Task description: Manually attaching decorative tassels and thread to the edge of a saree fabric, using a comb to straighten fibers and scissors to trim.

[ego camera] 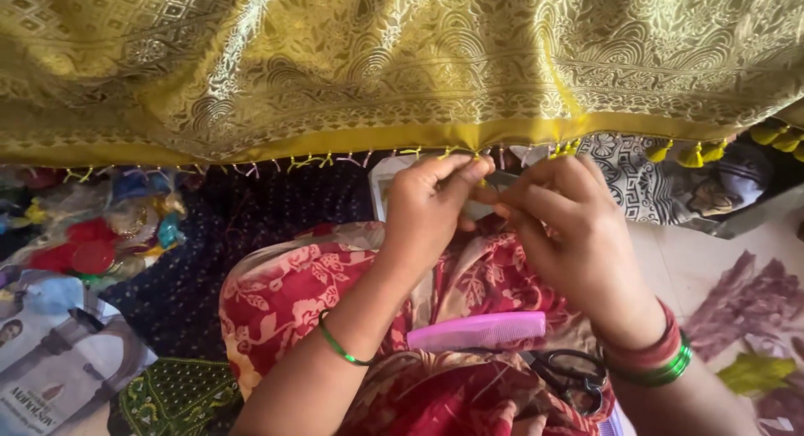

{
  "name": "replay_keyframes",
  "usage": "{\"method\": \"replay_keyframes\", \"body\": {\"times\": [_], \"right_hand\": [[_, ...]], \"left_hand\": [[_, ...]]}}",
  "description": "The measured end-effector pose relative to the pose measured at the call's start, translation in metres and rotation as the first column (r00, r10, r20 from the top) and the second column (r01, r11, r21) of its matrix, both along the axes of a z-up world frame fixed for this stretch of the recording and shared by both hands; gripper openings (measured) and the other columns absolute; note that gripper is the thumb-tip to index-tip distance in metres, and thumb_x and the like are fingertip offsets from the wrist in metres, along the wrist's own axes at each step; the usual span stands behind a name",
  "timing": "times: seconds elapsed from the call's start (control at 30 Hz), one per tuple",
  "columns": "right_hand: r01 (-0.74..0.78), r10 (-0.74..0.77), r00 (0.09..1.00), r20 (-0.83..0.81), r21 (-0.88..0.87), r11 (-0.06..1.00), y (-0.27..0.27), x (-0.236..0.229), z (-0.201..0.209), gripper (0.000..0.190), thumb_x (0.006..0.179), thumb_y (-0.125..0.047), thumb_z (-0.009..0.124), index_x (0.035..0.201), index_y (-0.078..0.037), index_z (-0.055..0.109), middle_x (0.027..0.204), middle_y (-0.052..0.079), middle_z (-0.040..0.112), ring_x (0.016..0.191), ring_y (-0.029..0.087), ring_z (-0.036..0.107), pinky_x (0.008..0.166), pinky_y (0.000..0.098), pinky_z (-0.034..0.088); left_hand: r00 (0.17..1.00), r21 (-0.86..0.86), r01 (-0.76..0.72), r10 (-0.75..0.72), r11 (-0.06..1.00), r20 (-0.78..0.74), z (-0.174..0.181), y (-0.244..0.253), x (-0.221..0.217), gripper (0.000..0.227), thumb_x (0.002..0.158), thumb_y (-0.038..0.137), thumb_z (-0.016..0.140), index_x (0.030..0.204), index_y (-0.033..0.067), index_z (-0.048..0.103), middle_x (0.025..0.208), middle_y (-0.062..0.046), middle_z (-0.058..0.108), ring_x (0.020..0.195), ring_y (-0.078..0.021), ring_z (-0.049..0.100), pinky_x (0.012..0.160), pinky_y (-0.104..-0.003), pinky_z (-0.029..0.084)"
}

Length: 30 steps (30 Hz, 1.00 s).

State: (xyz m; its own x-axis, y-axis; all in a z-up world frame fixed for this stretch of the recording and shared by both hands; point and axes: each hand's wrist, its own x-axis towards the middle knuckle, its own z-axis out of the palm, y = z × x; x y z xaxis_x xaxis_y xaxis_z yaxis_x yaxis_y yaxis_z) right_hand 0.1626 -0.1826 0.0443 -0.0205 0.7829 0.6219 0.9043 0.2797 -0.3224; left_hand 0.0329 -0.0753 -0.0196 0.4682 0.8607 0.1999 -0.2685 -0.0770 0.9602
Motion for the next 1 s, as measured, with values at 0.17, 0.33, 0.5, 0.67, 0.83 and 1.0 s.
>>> {"method": "replay_keyframes", "body": {"times": [0.17, 0.33, 0.5, 0.67, 0.83, 1.0], "right_hand": [[-0.062, 0.064, 0.991, 0.118, -0.021, 0.998, 0.015, -0.001, 0.012, 0.018, 0.081, 0.001, 0.077, 0.098, -0.004, 0.074, 0.100, 0.011, 0.066, 0.093, 0.031, 0.061, 0.082, 0.0418, 0.051], [-0.042, 0.040, 0.996, -0.082, -0.019, 0.999, 0.016, -0.004, -0.009, 0.019, 0.089, -0.002, 0.078, 0.108, -0.006, 0.074, 0.102, 0.008, 0.066, 0.091, 0.023, 0.066, 0.076, 0.0339, 0.055], [-0.028, 0.027, 0.995, -0.097, -0.011, 1.000, 0.016, -0.009, -0.037, 0.021, 0.076, -0.008, 0.088, 0.090, -0.003, 0.073, 0.088, 0.008, 0.068, 0.077, 0.023, 0.062, 0.066, 0.0346, 0.050], [-0.041, 0.040, 0.992, -0.118, -0.004, 0.999, 0.008, 0.000, -0.041, 0.014, 0.079, -0.001, 0.083, 0.088, -0.004, 0.073, 0.087, 0.006, 0.066, 0.080, 0.022, 0.062, 0.069, 0.0334, 0.051], [-0.015, 0.005, 0.983, -0.185, -0.054, 0.998, 0.004, -0.004, -0.043, 0.014, 0.078, -0.001, 0.082, 0.089, -0.004, 0.073, 0.089, 0.006, 0.066, 0.080, 0.019, 0.063, 0.066, 0.0326, 0.051], [0.010, -0.008, 1.000, -0.018, 0.119, 0.993, 0.010, -0.015, -0.042, 0.018, 0.081, -0.002, 0.085, 0.095, -0.004, 0.074, 0.093, 0.007, 0.065, 0.086, 0.025, 0.061, 0.075, 0.0373, 0.051]], "left_hand": [[0.992, -0.137, 0.091, -0.079, 0.986, 0.095, -0.022, 0.010, 0.005, 0.021, 0.101, 0.016, 0.067, 0.108, -0.0021, 0.076, 0.082, -0.007, 0.073, 0.064, -0.0071, 0.065, 0.058, -0.022, 0.055], [0.919, -0.404, 0.306, -0.157, 0.862, 0.362, -0.044, 0.023, 0.008, 0.018, 0.102, 0.012, 0.067, 0.109, -0.0011, 0.077, 0.093, -0.004, 0.073, 0.068, -0.0062, 0.057, 0.060, -0.020, 0.047], [0.894, -0.484, 0.352, -0.133, 0.801, 0.429, -0.043, 0.023, 0.009, 0.017, 0.100, 0.009, 0.065, 0.110, -0.0016, 0.075, 0.104, -0.008, 0.076, 0.071, -0.0068, 0.059, 0.061, -0.020, 0.048], [0.894, -0.483, 0.341, -0.119, 0.807, 0.433, -0.037, 0.025, 0.006, 0.018, 0.100, 0.010, 0.065, 0.109, -0.0024, 0.074, 0.107, -0.009, 0.075, 0.071, -0.0073, 0.059, 0.060, -0.019, 0.048], [0.877, -0.519, 0.363, -0.096, 0.774, 0.470, -0.037, 0.024, 0.003, 0.016, 0.101, 0.009, 0.065, 0.108, -0.0023, 0.074, 0.108, -0.011, 0.074, 0.072, -0.0078, 0.059, 0.062, -0.019, 0.048], [0.850, -0.514, 0.395, -0.089, 0.761, 0.520, -0.045, 0.022, 0.010, 0.015, 0.098, 0.009, 0.067, 0.108, -0.0005, 0.074, 0.110, -0.012, 0.076, 0.073, -0.0077, 0.060, 0.063, -0.019, 0.049]]}}
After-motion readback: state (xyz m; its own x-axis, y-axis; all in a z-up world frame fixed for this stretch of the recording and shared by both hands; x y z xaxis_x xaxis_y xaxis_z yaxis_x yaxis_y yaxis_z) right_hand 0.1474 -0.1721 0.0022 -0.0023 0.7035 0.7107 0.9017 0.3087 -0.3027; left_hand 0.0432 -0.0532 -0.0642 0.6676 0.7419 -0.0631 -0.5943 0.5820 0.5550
